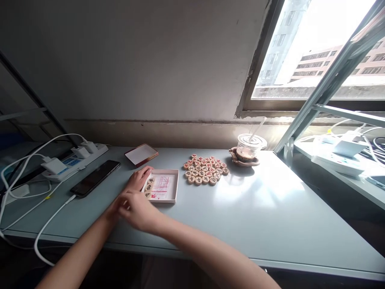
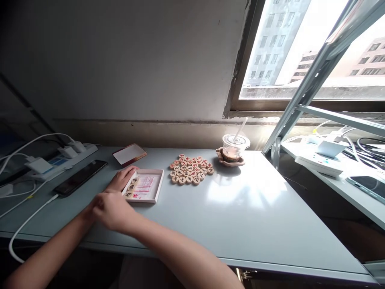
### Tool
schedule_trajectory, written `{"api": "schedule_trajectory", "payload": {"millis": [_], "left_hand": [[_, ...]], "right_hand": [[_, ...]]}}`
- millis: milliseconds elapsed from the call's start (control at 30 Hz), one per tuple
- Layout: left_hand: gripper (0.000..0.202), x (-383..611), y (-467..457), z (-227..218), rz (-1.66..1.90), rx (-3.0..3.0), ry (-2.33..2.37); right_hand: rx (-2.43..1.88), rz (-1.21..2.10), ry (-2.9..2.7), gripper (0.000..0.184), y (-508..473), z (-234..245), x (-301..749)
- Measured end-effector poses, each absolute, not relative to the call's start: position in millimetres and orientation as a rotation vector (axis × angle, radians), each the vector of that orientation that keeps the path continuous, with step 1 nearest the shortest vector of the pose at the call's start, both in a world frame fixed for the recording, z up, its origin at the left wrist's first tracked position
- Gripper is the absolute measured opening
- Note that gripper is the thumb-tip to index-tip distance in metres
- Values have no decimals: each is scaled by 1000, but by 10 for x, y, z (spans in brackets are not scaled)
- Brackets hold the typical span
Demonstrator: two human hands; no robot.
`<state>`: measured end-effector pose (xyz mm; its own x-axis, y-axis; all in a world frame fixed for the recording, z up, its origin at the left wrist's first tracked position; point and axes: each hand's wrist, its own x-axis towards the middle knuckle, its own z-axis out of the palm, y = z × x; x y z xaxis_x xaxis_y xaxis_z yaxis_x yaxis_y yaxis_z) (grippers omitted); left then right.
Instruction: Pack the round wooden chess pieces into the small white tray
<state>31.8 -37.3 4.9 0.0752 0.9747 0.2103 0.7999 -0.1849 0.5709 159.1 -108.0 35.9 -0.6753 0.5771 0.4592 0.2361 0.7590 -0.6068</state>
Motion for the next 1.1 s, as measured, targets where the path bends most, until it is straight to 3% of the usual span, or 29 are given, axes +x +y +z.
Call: {"api": "schedule_trajectory", "payload": {"millis": [67, 200, 500, 667, 833, 1100], "left_hand": [[45, 319, -359, 62, 868, 2043, 1744], [49, 329, -348, 33, 954, 1994, 1731], [46, 275, -291, -10, 906, 1972, 1568], [43, 277, -285, -7, 792, 2043, 1639], [37, 280, -296, -11, 751, 2058, 1699], [36, 260, -264, -34, 753, 2052, 1694]], "right_hand": [[-647, 693, -2251, 21, -918, 384, 1738], [-943, 384, -2324, 33, -548, 350, 2003], [-924, -36, -2614, 45, -540, 189, 1961], [-1088, 97, -2348, 20, -486, 433, 2228], [-1244, 237, -1976, 18, -628, 619, 3287], [-1498, 447, -1822, 19, -641, 131, 4344]]}}
